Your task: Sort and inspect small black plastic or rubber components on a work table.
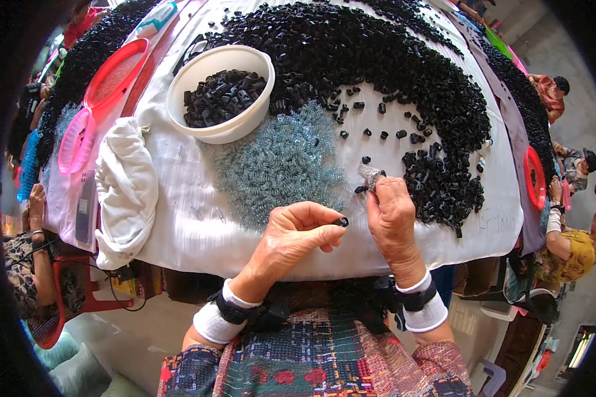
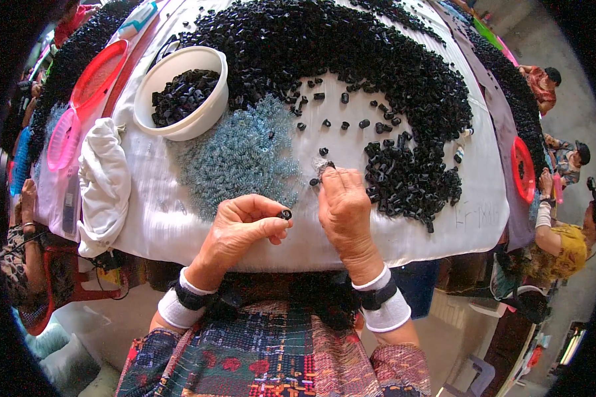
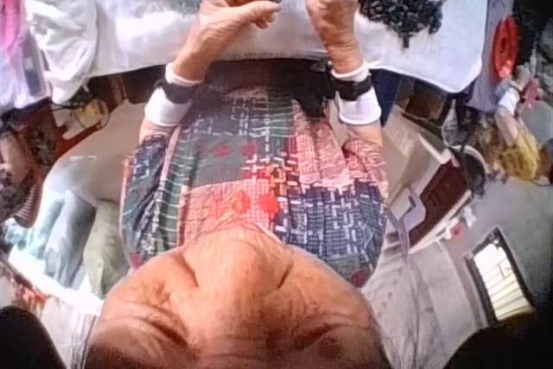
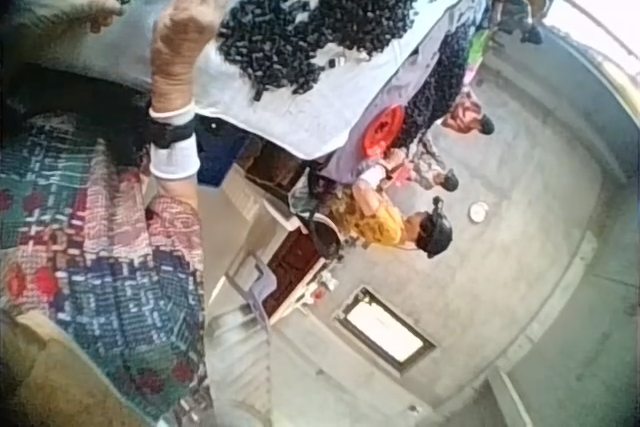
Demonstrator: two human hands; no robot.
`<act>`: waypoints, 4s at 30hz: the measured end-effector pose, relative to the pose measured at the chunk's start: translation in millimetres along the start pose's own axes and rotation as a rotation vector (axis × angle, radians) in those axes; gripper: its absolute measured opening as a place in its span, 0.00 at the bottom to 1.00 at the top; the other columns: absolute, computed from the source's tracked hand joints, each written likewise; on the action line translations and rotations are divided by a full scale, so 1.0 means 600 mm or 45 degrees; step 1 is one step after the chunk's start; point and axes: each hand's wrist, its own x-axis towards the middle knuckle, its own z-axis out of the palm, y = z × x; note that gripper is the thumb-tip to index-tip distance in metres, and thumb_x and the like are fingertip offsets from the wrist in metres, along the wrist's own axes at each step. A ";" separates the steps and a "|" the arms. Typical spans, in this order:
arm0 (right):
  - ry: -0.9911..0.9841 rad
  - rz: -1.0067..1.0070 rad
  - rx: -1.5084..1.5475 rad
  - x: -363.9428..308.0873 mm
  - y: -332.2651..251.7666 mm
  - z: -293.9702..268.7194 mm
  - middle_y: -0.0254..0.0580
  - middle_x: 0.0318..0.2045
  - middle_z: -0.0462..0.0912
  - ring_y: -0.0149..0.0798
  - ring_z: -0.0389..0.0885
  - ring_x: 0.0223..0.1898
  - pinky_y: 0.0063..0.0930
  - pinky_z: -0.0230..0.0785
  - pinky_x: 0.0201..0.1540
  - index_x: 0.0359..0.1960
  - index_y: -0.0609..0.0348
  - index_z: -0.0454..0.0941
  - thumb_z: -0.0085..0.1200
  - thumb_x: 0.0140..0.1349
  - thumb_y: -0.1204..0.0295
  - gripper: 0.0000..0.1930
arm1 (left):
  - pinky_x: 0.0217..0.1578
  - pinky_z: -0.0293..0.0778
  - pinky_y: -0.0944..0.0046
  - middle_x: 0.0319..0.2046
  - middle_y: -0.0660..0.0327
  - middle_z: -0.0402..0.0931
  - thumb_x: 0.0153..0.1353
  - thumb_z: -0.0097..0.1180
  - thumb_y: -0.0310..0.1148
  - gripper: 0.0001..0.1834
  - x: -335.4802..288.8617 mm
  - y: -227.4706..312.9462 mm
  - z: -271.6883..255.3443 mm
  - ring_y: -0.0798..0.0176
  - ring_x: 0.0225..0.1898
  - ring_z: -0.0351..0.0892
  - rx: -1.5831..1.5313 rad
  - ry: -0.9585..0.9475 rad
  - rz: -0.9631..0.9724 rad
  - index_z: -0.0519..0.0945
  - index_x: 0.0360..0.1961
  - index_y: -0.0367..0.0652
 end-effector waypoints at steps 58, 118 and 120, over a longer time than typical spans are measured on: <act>0.138 0.170 0.557 -0.044 -0.061 -0.038 0.49 0.26 0.78 0.48 0.79 0.27 0.33 0.70 0.31 0.35 0.64 0.77 0.59 0.48 0.84 0.11 | 0.26 0.76 0.74 0.28 0.59 0.81 0.53 0.65 0.27 0.11 -0.005 -0.018 0.034 0.72 0.27 0.79 0.181 0.150 0.094 0.82 0.36 0.34; 0.006 -0.092 0.265 -0.025 -0.058 -0.037 0.48 0.25 0.69 0.50 0.69 0.27 0.40 0.64 0.28 0.21 0.61 0.67 0.62 0.42 0.74 0.12 | 0.28 0.75 0.73 0.27 0.61 0.80 0.55 0.59 0.31 0.08 0.019 -0.013 0.042 0.71 0.28 0.79 -0.087 0.144 -0.110 0.80 0.31 0.37; 0.006 -0.108 0.254 -0.027 -0.058 -0.035 0.49 0.24 0.69 0.50 0.69 0.27 0.40 0.64 0.28 0.21 0.61 0.68 0.62 0.43 0.74 0.12 | 0.28 0.75 0.73 0.27 0.61 0.80 0.54 0.59 0.31 0.08 0.018 -0.015 0.040 0.72 0.28 0.78 -0.066 0.152 -0.101 0.80 0.31 0.37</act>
